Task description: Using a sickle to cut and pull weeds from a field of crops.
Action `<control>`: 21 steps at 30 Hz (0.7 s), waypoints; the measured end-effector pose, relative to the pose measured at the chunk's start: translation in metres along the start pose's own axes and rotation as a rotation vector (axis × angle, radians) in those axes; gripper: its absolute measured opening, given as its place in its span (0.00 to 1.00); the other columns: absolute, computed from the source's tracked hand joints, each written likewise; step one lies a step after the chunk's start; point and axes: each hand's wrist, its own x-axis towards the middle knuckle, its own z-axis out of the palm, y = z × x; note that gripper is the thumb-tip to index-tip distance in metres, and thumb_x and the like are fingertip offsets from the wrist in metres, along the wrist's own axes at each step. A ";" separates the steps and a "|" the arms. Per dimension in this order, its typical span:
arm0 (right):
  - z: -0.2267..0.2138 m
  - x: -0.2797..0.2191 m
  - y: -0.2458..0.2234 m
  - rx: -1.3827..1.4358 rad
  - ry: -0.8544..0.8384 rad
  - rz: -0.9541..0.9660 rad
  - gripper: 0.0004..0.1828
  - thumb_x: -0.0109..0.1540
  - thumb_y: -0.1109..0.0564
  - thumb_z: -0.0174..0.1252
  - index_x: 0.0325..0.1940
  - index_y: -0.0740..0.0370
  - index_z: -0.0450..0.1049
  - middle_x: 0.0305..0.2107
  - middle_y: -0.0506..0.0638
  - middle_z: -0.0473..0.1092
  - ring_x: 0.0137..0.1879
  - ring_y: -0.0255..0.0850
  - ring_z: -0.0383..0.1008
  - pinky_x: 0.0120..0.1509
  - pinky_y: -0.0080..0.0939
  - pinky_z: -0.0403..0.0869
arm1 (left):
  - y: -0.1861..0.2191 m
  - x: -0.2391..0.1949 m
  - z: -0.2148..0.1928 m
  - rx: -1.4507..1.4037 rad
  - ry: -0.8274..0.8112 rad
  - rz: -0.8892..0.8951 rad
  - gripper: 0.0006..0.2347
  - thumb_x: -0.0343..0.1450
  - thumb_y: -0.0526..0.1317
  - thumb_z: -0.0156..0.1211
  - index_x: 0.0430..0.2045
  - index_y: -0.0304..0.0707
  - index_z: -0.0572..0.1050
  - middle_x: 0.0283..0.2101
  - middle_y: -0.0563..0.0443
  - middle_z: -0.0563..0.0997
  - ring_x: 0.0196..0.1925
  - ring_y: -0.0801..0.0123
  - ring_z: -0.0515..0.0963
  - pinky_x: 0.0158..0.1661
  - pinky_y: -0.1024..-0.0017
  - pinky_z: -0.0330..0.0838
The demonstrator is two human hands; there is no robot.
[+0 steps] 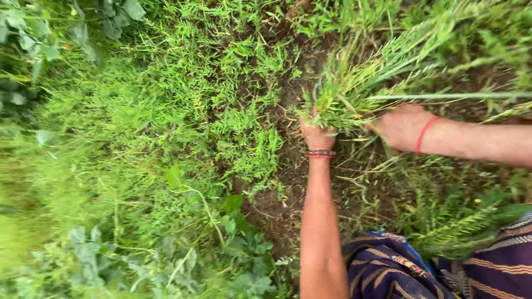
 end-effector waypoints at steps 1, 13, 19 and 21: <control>0.005 0.002 -0.001 0.006 0.007 -0.002 0.30 0.63 0.56 0.50 0.71 0.47 0.61 0.27 0.56 0.77 0.35 0.51 0.83 0.37 0.52 0.82 | -0.007 -0.002 0.006 0.007 -0.003 0.005 0.19 0.63 0.40 0.68 0.50 0.42 0.76 0.42 0.43 0.82 0.46 0.47 0.80 0.50 0.52 0.74; 0.139 0.111 0.056 0.199 0.010 -0.097 0.17 0.61 0.55 0.54 0.54 0.54 0.74 0.39 0.56 0.77 0.46 0.50 0.80 0.54 0.51 0.78 | -0.051 -0.028 0.045 0.022 0.131 0.109 0.18 0.65 0.38 0.64 0.51 0.44 0.74 0.51 0.42 0.79 0.58 0.42 0.76 0.60 0.46 0.71; 0.012 -0.020 -0.005 0.234 -0.051 -0.036 0.22 0.61 0.58 0.53 0.61 0.53 0.70 0.41 0.58 0.77 0.50 0.51 0.81 0.59 0.51 0.78 | -0.038 -0.032 0.031 0.079 0.091 0.181 0.23 0.64 0.39 0.66 0.55 0.36 0.74 0.49 0.39 0.78 0.55 0.44 0.76 0.57 0.45 0.70; -0.015 -0.078 -0.023 0.096 -0.199 0.097 0.47 0.62 0.60 0.49 0.84 0.50 0.40 0.35 0.55 0.76 0.43 0.49 0.81 0.50 0.48 0.82 | -0.055 -0.061 0.050 0.254 -0.605 0.115 0.11 0.74 0.42 0.65 0.49 0.47 0.77 0.43 0.49 0.81 0.48 0.57 0.79 0.50 0.57 0.72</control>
